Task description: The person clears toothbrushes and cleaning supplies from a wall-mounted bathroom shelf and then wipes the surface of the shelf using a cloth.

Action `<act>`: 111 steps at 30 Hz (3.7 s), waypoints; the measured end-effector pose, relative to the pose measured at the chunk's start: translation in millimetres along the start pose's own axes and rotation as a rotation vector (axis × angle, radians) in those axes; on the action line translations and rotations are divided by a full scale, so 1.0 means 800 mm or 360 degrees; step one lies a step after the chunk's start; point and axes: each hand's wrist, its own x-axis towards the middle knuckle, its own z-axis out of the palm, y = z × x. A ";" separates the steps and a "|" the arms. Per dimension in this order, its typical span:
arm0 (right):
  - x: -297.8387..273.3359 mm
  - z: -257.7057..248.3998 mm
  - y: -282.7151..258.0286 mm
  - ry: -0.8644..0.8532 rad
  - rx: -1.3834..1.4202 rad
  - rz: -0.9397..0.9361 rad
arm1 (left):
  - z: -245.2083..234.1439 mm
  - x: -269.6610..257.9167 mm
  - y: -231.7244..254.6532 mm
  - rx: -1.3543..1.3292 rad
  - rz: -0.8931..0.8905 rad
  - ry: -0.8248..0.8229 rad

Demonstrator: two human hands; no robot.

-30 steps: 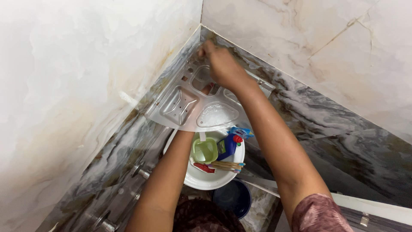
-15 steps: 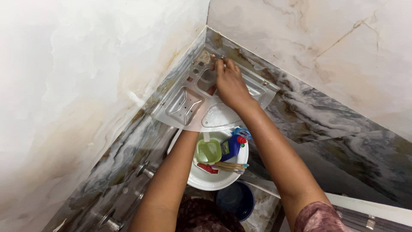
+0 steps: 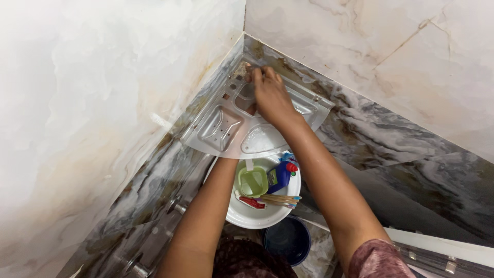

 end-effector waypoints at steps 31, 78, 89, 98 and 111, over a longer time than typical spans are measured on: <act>0.017 -0.015 -0.005 0.0028 0.0613 -0.0003 | 0.003 -0.010 -0.015 -0.0010 -0.0016 0.0004; -0.010 -0.019 -0.018 -0.0004 0.0077 0.0082 | 0.013 -0.003 -0.130 0.0087 -0.0145 0.0227; 0.007 -0.006 0.009 0.0182 0.0487 -0.0049 | 0.004 -0.012 -0.228 0.0201 -0.0036 0.0156; 0.002 -0.015 0.007 0.0154 0.0555 -0.0116 | 0.000 -0.018 -0.264 0.0266 0.0026 0.0080; 0.004 -0.060 -0.014 -0.0265 0.0783 0.0266 | -0.008 -0.030 -0.263 -0.0567 -0.0083 -0.0156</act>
